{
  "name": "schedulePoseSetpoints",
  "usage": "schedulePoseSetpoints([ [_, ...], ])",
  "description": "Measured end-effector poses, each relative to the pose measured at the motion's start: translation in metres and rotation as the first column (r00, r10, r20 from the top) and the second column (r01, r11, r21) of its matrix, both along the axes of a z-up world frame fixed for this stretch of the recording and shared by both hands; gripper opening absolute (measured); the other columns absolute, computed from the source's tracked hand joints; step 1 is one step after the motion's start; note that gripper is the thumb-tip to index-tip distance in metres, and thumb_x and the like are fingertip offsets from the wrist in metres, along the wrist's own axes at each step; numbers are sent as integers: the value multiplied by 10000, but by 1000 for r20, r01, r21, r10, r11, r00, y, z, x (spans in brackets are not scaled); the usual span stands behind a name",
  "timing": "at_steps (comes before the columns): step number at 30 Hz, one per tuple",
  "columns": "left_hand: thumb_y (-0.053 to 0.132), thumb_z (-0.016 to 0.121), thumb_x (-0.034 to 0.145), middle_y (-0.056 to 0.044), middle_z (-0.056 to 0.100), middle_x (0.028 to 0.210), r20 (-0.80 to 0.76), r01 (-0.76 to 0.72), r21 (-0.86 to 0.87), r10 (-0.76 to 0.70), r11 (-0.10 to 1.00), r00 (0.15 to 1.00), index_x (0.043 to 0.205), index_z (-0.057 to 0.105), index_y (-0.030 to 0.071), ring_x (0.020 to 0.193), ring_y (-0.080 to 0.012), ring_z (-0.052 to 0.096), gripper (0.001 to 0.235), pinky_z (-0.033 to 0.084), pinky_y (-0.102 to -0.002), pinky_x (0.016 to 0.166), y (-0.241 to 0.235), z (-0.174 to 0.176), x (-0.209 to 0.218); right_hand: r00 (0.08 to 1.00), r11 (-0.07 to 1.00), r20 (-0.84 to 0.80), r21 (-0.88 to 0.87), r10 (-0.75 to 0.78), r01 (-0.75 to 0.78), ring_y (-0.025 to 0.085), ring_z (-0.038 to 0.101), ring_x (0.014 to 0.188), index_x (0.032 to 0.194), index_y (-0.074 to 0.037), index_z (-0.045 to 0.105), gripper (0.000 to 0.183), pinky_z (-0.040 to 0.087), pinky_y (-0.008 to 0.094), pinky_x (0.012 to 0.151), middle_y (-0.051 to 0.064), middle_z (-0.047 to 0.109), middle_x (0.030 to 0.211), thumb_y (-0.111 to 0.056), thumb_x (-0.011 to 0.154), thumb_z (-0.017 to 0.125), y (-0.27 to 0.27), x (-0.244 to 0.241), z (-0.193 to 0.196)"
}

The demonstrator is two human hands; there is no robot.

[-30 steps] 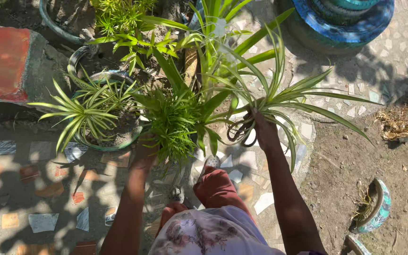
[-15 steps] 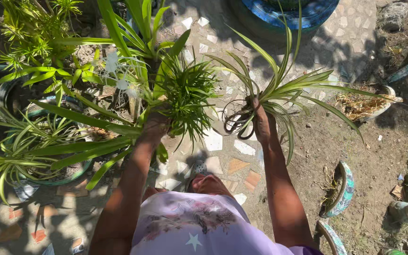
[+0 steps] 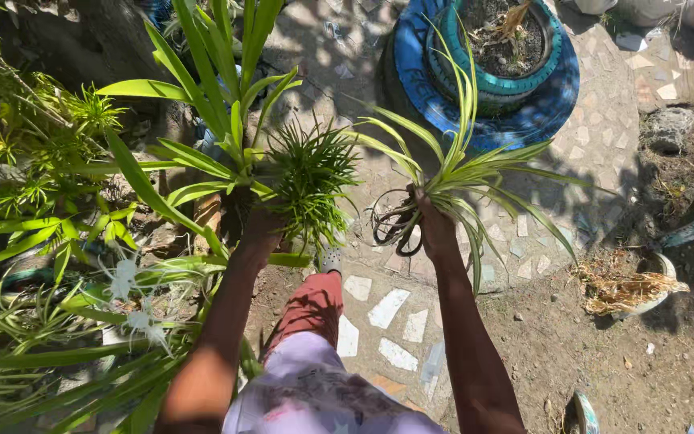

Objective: The person uses shears to separate a plant into sections, places soil into a blue pot, and plants one of the sections into the pot.

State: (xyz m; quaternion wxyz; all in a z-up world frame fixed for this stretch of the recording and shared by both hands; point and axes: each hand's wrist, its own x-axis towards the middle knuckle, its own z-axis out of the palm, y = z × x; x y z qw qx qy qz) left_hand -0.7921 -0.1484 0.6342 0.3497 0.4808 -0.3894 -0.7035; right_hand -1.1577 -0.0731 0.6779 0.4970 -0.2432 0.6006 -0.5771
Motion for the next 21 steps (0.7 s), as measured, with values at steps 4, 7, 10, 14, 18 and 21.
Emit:
schedulePoseSetpoints([
  [4,149,579,931,-49,671,948,-624,-123,51,128,991,771,1046,699,93,793,-153,622,176,518,-317,636,-96,-25,-40,961,996,-275,-75,24,-46,160,570,1136,1316,-13,677,498,445,310,1004,85,659,1284,-428,1059,580,-116,-51,-14],
  [7,142,572,958,-35,630,891,159,156,-487,-89,860,983,925,661,55,779,-145,606,128,536,-317,649,-163,-17,-70,898,980,-435,-141,68,-143,149,578,1217,1349,-18,624,530,430,314,1038,66,644,1338,-450,1065,507,-182,-81,-7],
  [10,147,599,941,-32,640,838,314,268,-426,-137,864,939,911,663,60,728,-137,582,112,511,-308,633,-239,1,-111,990,970,-119,-222,77,-102,187,604,1210,1364,-35,557,514,455,333,1022,94,634,1316,-396,999,604,-264,-105,-3],
  [14,151,615,947,-35,628,787,90,134,-201,-118,971,989,894,667,52,670,-140,564,124,488,-316,593,-341,19,-161,899,995,-433,-40,69,-96,196,611,1103,1304,7,647,477,480,347,952,107,680,1233,-380,1048,539,-356,-144,9],
  [18,155,632,954,-39,617,736,82,85,-105,-77,991,994,877,671,44,612,-144,545,141,466,-324,552,-441,33,-204,932,969,-358,-208,55,-136,187,600,1147,1311,-11,613,414,473,343,1004,70,654,1236,-348,1083,539,-466,-191,1],
  [21,158,645,959,-42,608,698,102,18,-112,-6,994,995,864,674,37,568,-146,532,156,449,-331,521,-538,49,-238,943,954,-325,-250,75,-162,184,596,1142,1302,-9,651,424,467,345,1008,58,665,1232,-363,1097,543,-531,-224,-5],
])
